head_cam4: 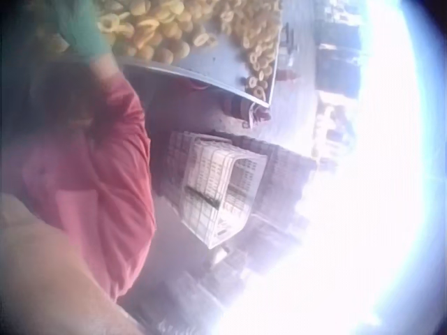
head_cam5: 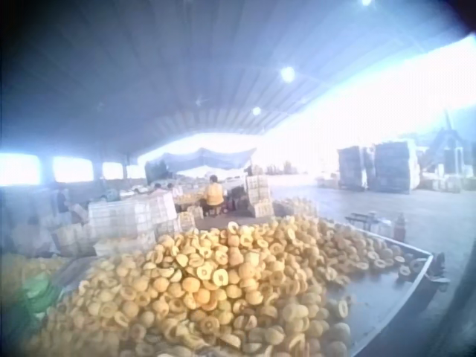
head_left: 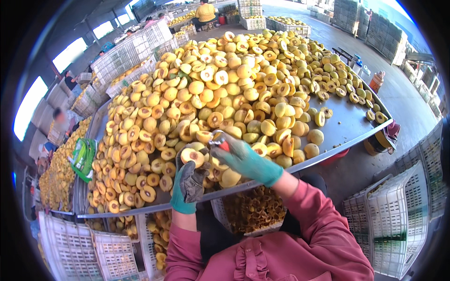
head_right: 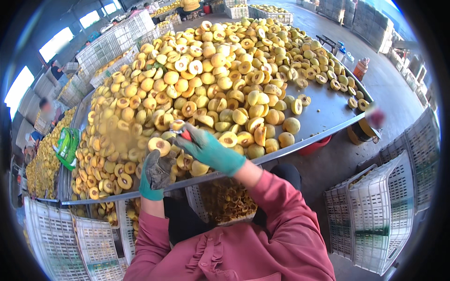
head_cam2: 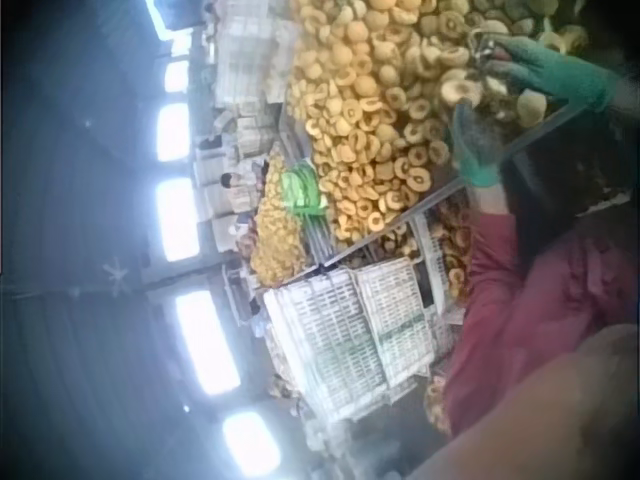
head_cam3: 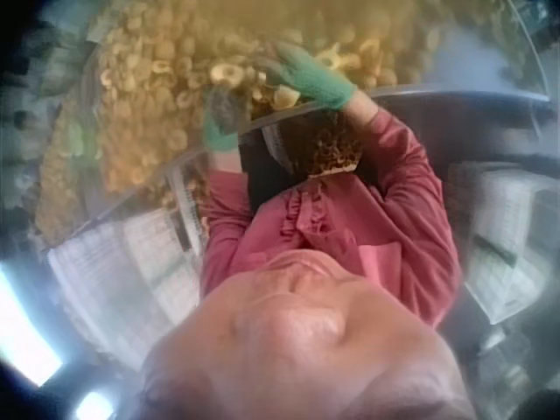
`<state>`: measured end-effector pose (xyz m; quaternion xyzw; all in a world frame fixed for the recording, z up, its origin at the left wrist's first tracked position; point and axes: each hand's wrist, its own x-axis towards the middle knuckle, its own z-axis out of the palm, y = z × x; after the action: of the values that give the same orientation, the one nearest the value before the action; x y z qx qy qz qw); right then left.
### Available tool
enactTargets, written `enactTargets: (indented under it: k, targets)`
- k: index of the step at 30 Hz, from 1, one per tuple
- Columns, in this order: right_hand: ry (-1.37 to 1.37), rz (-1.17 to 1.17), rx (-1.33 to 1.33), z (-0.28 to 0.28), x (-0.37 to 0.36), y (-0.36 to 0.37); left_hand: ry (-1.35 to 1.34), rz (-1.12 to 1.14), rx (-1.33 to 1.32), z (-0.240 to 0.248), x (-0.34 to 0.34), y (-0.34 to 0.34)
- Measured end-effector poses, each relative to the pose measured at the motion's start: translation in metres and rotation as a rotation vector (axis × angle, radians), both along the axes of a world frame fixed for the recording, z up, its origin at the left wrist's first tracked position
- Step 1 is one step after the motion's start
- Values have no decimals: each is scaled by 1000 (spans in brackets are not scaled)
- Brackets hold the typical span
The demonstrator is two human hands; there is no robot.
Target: The person pits peaches by hand using a small curved blade, picking them from a crate and placing the halves onto a metal table and the pits into a separate basket.
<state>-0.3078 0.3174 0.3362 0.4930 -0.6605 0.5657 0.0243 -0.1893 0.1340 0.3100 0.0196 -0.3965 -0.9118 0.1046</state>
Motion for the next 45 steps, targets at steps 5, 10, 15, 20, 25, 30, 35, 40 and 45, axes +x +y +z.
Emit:
enactTargets:
  k: [5,10,15,20,25,30,35,40,45]
  targets:
    - [-1137,417,184,-25,95,55,-61,-14,352,-12,38,48]
    - [-1064,367,41,-41,141,60,-190,170,245,-43,52,58]
    - [-1149,377,126,-13,153,68,-149,43,38,-23,74,75]
    - [-1108,396,137,-11,161,75,-146,58,-117,-18,85,88]
    - [-1096,400,83,-25,164,78,-70,66,-321,-12,90,105]
    - [-1009,437,131,-34,161,83,-25,176,-412,-20,87,112]
    - [-205,312,-130,-51,154,92,65,49,-807,-19,86,99]
    - [-1320,618,222,-40,148,109,103,158,-946,-36,88,117]
    - [-1435,717,135,-57,165,98,100,515,-1380,-62,103,110]
